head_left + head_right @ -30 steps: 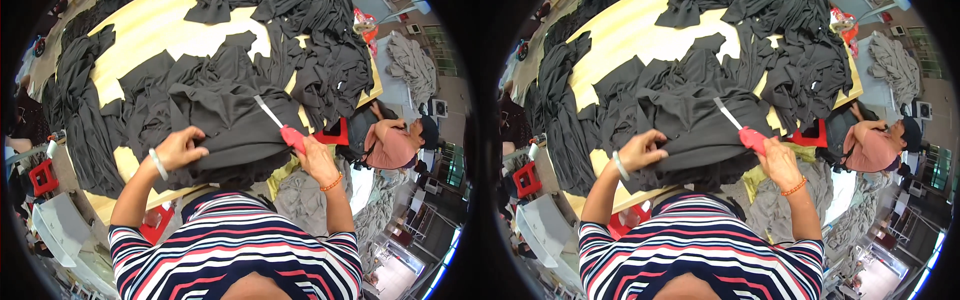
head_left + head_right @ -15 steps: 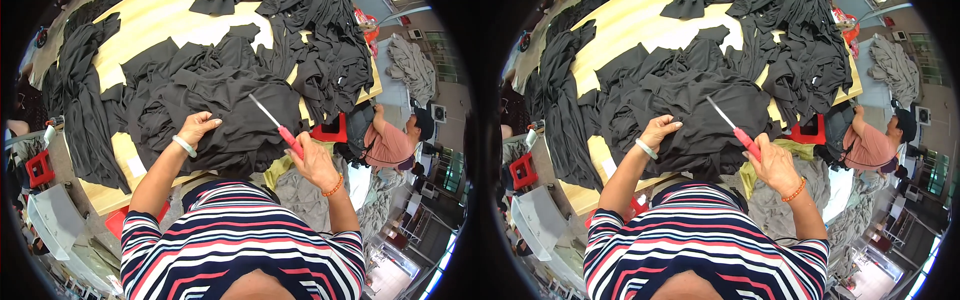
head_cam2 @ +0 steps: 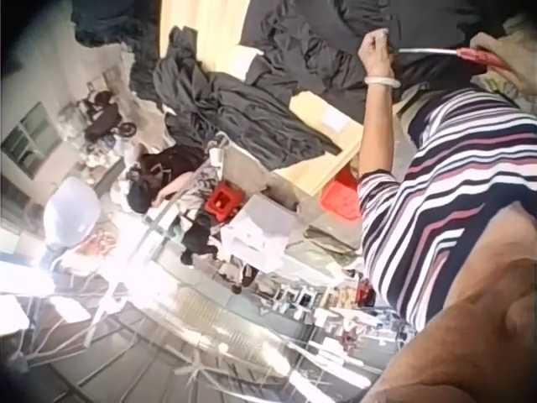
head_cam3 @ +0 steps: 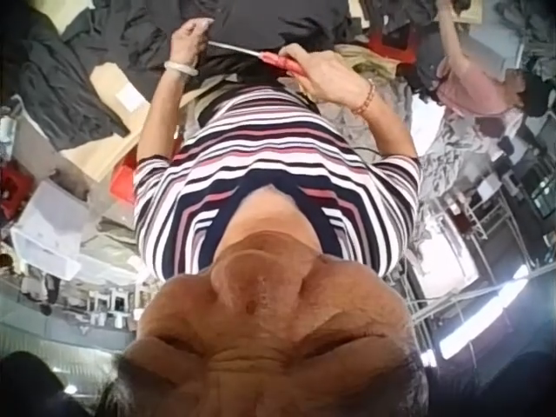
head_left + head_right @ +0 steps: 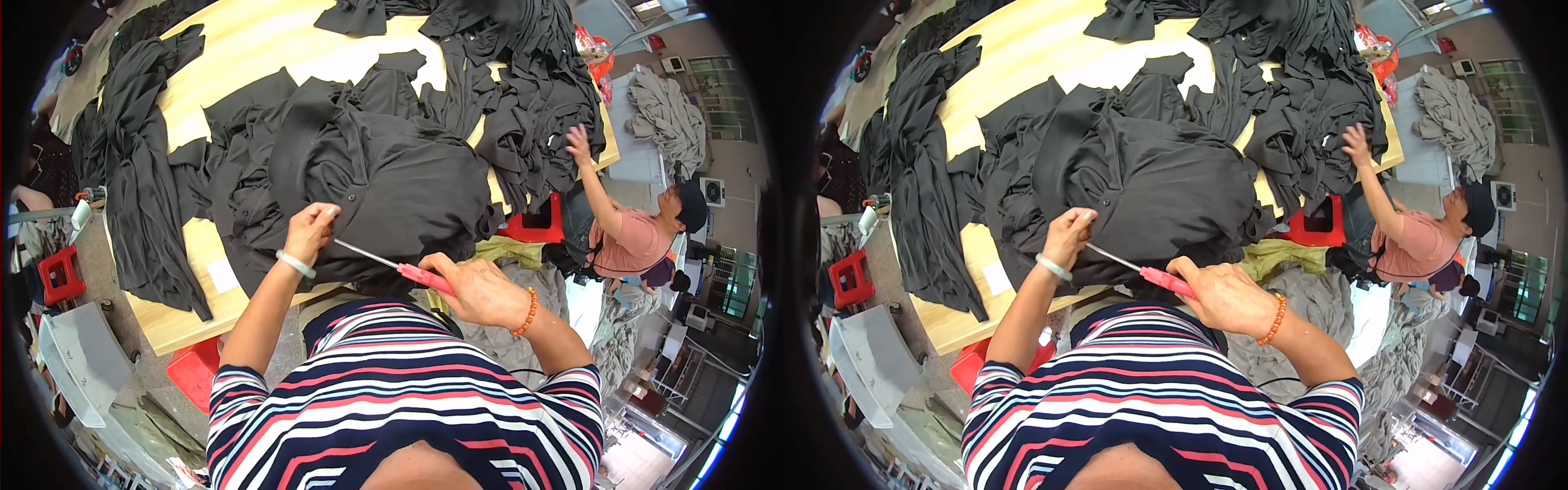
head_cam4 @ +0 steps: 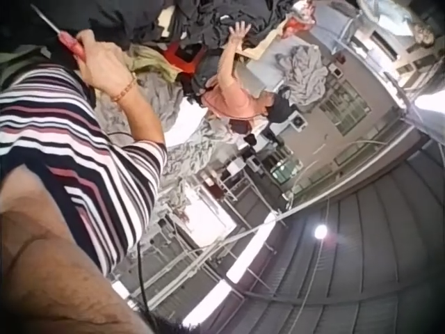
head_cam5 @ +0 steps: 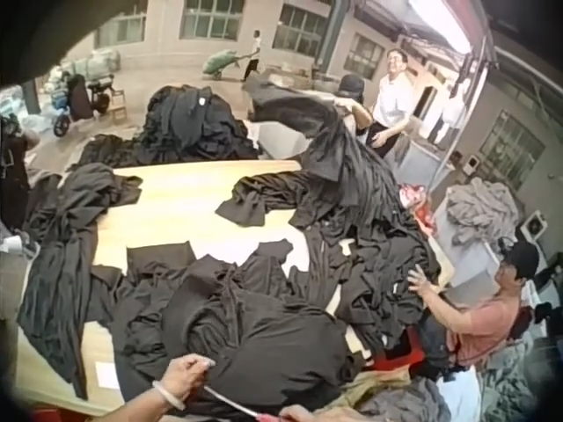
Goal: Trimming excess threads and fabric from garment components using scissors.
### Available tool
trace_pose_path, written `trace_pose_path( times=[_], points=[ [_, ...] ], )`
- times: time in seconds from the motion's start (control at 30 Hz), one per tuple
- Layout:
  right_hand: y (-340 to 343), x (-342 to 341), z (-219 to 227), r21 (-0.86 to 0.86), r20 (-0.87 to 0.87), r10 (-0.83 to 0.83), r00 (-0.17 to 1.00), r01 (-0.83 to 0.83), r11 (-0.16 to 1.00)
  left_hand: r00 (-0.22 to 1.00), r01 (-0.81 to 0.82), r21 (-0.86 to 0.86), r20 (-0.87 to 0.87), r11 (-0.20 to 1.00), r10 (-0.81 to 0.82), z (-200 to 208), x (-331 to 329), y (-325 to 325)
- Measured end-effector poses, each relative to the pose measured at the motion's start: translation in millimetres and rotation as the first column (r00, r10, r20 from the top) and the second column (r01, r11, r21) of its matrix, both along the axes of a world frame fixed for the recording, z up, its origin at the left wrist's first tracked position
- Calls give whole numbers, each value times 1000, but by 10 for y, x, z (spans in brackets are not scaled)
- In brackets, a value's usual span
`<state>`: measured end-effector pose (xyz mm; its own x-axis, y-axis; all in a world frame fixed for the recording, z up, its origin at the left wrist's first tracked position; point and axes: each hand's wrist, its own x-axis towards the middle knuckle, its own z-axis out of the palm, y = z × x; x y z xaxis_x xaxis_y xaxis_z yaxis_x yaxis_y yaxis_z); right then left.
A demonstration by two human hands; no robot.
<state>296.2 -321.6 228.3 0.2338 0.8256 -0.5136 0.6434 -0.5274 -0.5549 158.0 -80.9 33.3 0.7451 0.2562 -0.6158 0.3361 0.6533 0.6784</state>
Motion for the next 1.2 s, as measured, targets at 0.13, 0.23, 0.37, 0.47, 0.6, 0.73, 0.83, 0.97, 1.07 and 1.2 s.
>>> trace_pose_path(
  times=[0.13,0.23,0.37,0.47,0.6,0.73,0.83,0.97,1.07,1.2],
  points=[
    [-160,55,-162,202,20,-124,992,118,972,987,-92,992,102,82,-124,516,228,10],
    [-163,124,-183,191,67,-191,979,175,966,999,18,751,-35,661,13,495,821,50],
    [-136,190,-112,127,189,-239,952,218,968,974,68,613,-213,787,82,-338,1258,236],
    [-105,271,-62,16,255,-243,936,247,969,979,-9,429,-182,903,97,-248,1170,227],
    [290,361,-131,4,242,-126,962,129,992,959,-282,51,-29,958,283,-232,1001,188],
    [526,452,-199,-16,180,-37,983,40,999,958,-287,-60,-47,956,285,-258,953,260],
    [317,481,-86,-108,237,-7,971,34,994,947,-319,-111,15,941,322,-181,831,306],
    [271,382,-48,52,32,-114,993,112,992,986,-165,480,100,862,133,-177,544,412],
    [218,383,-236,203,66,-154,986,137,969,978,-67,998,62,17,197,302,212,514],
    [154,390,-368,246,80,-170,982,146,958,955,164,836,-267,523,128,18,-166,820]
  ],
)
